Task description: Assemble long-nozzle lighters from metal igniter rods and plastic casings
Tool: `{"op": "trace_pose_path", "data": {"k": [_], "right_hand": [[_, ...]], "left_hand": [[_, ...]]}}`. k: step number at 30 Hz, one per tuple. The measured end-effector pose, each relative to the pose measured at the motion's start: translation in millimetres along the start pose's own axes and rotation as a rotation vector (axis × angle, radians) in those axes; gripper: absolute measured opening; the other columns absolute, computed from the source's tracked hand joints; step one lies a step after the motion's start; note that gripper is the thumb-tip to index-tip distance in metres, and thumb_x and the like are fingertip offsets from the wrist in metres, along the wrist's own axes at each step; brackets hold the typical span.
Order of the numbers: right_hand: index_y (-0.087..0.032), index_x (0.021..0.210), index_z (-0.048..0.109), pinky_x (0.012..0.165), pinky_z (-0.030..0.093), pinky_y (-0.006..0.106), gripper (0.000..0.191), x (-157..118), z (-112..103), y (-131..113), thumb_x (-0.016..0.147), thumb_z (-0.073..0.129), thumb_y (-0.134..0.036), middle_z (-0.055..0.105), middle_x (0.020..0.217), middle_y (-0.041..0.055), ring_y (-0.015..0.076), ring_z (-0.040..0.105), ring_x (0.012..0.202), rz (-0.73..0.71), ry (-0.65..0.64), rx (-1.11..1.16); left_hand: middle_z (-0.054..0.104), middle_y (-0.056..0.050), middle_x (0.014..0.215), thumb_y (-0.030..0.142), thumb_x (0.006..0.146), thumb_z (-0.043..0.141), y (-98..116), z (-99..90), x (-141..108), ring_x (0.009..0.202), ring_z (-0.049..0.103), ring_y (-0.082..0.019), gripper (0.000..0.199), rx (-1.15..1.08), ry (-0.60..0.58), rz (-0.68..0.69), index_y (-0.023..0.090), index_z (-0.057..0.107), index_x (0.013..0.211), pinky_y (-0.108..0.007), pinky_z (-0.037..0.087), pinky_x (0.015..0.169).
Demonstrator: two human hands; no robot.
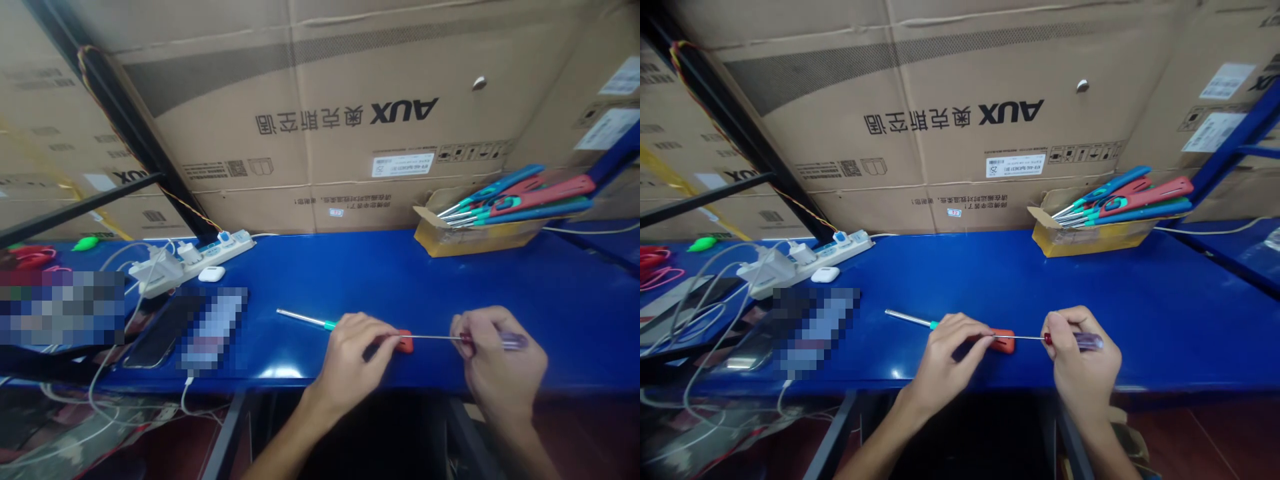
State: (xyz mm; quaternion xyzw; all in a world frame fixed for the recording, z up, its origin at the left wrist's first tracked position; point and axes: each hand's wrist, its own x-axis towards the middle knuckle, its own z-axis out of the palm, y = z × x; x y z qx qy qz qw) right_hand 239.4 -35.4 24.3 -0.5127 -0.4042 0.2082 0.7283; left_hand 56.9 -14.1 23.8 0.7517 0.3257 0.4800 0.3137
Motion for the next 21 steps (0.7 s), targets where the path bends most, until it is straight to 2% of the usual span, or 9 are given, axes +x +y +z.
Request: {"op": "trace_pose_path", "data": {"k": [2, 3, 7, 10, 14, 18, 21], "right_hand": [[-0.019, 0.063, 0.052, 0.043, 0.031, 0.023, 0.030, 2.6, 3.2, -2.3, 0.086, 0.071, -0.025, 0.050, 0.050, -0.0057, 0.0086, 0.046, 0.045, -0.072, 0.103, -0.010], [-0.019, 0.062, 0.051, 0.042, 0.032, 0.023, 0.032, 4.1, 4.8, -3.4, 0.087, 0.070, -0.025, 0.049, 0.049, -0.0061, 0.0084, 0.046, 0.043, -0.090, 0.129, 0.024], [-0.020, 0.064, 0.048, 0.041, 0.034, 0.023, 0.033, 10.0, 8.6, -5.0, 0.089, 0.070, -0.027, 0.047, 0.046, -0.0078, 0.0086, 0.044, 0.038, -0.046, 0.096, 0.211], [-0.020, 0.064, 0.049, 0.040, 0.034, 0.022, 0.034, 12.4, 8.3, -3.1, 0.089, 0.071, -0.028, 0.049, 0.046, -0.0075, 0.0087, 0.046, 0.039, -0.035, 0.113, 0.220], [-0.019, 0.063, 0.050, 0.040, 0.035, 0.022, 0.036, 12.0, 5.0, -2.4, 0.087, 0.074, -0.033, 0.050, 0.047, -0.0070, 0.0087, 0.047, 0.040, -0.083, 0.161, 0.075], [-0.019, 0.064, 0.055, 0.040, 0.035, 0.022, 0.035, 10.4, -1.4, -4.2, 0.089, 0.072, -0.037, 0.053, 0.048, -0.0052, 0.0085, 0.046, 0.040, -0.100, 0.115, -0.180], [-0.020, 0.064, 0.058, 0.043, 0.037, 0.023, 0.035, 10.0, -5.4, -3.2, 0.091, 0.068, -0.040, 0.053, 0.047, -0.0050, 0.0088, 0.047, 0.040, -0.128, 0.090, -0.360]], "left_hand": [[0.078, 0.000, 0.094, 0.017, 0.097, 0.063, 1.1, 5.6, 3.8, 0.089, 0.065, -0.018, 0.014, 0.089, -0.040, 0.078, 0.022, 0.075, 0.091, -0.037, 0.045, 0.091], [0.078, 0.000, 0.094, 0.017, 0.097, 0.063, 1.6, 9.4, 5.3, 0.091, 0.064, -0.019, 0.014, 0.094, -0.041, 0.074, 0.022, 0.075, 0.092, -0.037, 0.045, 0.092], [0.077, -0.002, 0.093, 0.018, 0.096, 0.065, 1.8, 27.2, 7.6, 0.095, 0.063, -0.019, 0.011, -0.075, 0.099, -0.048, 0.022, 0.075, 0.093, -0.035, 0.050, 0.089], [0.076, -0.003, 0.094, 0.017, 0.096, 0.065, -0.3, 35.7, 6.5, 0.096, 0.063, -0.019, 0.011, -0.133, 0.158, -0.080, 0.021, 0.075, 0.094, -0.034, 0.052, 0.087], [0.077, -0.004, 0.097, 0.018, 0.096, 0.066, -2.9, 35.3, 3.8, 0.099, 0.062, -0.022, 0.013, 0.014, 0.071, -0.026, 0.022, 0.076, 0.103, -0.040, 0.052, 0.092], [0.067, -0.006, 0.133, 0.022, 0.092, 0.071, -4.0, 28.7, 2.0, 0.126, 0.051, -0.028, 0.019, 0.137, -0.048, 0.006, 0.024, 0.074, 0.110, -0.050, 0.047, 0.106], [0.058, -0.005, 0.145, 0.022, 0.088, 0.075, -6.0, 25.0, 1.5, 0.138, 0.042, -0.031, 0.025, 0.205, -0.141, 0.003, 0.026, 0.073, 0.113, -0.056, 0.042, 0.112]]}}
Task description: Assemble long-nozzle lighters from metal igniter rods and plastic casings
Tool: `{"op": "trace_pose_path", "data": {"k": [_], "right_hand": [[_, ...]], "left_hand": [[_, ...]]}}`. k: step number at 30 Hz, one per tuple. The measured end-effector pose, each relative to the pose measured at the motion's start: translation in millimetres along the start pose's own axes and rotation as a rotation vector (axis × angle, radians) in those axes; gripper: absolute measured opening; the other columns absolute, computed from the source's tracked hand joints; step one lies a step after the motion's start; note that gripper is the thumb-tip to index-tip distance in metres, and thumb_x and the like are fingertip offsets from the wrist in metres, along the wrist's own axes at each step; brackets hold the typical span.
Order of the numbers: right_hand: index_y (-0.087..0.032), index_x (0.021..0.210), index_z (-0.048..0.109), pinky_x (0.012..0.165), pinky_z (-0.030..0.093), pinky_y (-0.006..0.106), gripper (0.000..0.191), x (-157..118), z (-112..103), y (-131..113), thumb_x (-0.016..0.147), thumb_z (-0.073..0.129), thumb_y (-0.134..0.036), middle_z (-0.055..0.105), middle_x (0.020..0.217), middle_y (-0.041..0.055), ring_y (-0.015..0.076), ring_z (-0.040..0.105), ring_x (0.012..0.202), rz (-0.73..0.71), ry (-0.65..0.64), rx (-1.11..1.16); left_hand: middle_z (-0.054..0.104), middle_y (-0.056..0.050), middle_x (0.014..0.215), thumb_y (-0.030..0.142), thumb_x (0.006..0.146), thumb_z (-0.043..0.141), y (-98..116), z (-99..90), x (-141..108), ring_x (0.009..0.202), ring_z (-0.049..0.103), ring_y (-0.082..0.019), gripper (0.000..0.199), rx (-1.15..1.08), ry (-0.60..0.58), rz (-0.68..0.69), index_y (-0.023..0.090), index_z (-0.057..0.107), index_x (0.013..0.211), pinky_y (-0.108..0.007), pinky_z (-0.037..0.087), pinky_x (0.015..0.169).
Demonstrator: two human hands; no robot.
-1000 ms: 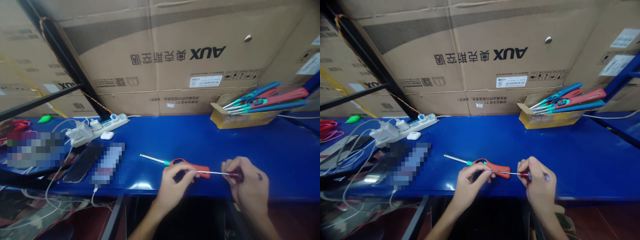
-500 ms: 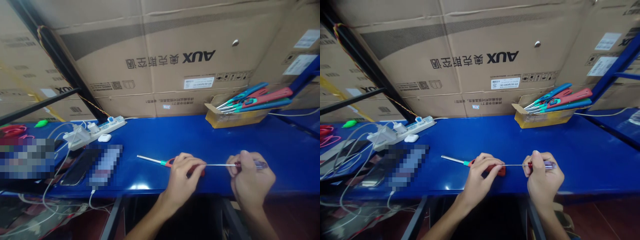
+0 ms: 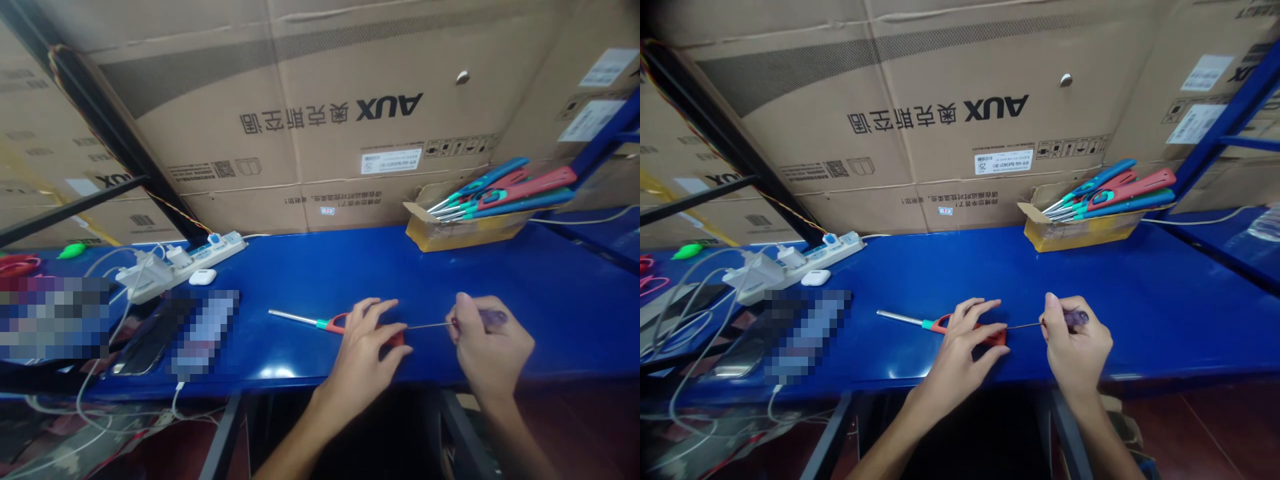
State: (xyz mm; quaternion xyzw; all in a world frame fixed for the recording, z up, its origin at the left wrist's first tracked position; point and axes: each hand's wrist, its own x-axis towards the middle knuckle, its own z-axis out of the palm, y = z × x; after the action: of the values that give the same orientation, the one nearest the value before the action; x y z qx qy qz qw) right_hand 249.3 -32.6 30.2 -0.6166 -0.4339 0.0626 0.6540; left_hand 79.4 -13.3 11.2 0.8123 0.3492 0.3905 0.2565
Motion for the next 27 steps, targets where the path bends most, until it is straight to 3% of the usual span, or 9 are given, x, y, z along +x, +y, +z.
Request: {"op": "trace_pose_path", "data": {"k": [5, 12, 22, 27], "right_hand": [[-0.020, 0.066, 0.060, 0.047, 0.038, 0.025, 0.034, -0.1, -0.1, 4.6, 0.093, 0.066, -0.040, 0.054, 0.047, -0.0050, 0.0094, 0.049, 0.041, -0.131, -0.041, -0.137], [-0.021, 0.067, 0.060, 0.048, 0.036, 0.026, 0.034, -0.7, 1.2, 5.9, 0.093, 0.065, -0.042, 0.055, 0.049, -0.0042, 0.0095, 0.047, 0.040, -0.290, -0.048, -0.232], [-0.021, 0.068, 0.060, 0.046, 0.036, 0.025, 0.034, -0.3, 3.1, 0.3, 0.094, 0.063, -0.041, 0.054, 0.049, -0.0045, 0.0089, 0.046, 0.039, -0.382, -0.064, -0.262], [-0.022, 0.067, 0.058, 0.045, 0.036, 0.024, 0.035, 3.6, 4.6, -2.9, 0.095, 0.061, -0.043, 0.053, 0.049, -0.0049, 0.0086, 0.044, 0.039, -0.399, -0.149, -0.281]], "left_hand": [[0.059, -0.005, 0.143, 0.021, 0.087, 0.077, -4.5, -0.5, -1.1, 0.139, 0.041, -0.032, 0.025, -0.011, -0.076, -0.037, 0.025, 0.074, 0.111, -0.058, 0.040, 0.113], [0.063, -0.004, 0.137, 0.019, 0.087, 0.076, -7.3, 1.3, -0.8, 0.137, 0.043, -0.029, 0.026, -0.042, -0.078, -0.047, 0.024, 0.073, 0.112, -0.054, 0.039, 0.114], [0.069, -0.004, 0.128, 0.021, 0.088, 0.076, -7.6, 1.3, -0.8, 0.131, 0.049, -0.028, 0.025, -0.086, -0.075, -0.052, 0.026, 0.074, 0.112, -0.053, 0.040, 0.112], [0.070, -0.005, 0.126, 0.021, 0.088, 0.076, -10.0, 3.2, -1.2, 0.130, 0.051, -0.028, 0.024, -0.067, -0.074, -0.046, 0.027, 0.075, 0.111, -0.054, 0.041, 0.111]]}}
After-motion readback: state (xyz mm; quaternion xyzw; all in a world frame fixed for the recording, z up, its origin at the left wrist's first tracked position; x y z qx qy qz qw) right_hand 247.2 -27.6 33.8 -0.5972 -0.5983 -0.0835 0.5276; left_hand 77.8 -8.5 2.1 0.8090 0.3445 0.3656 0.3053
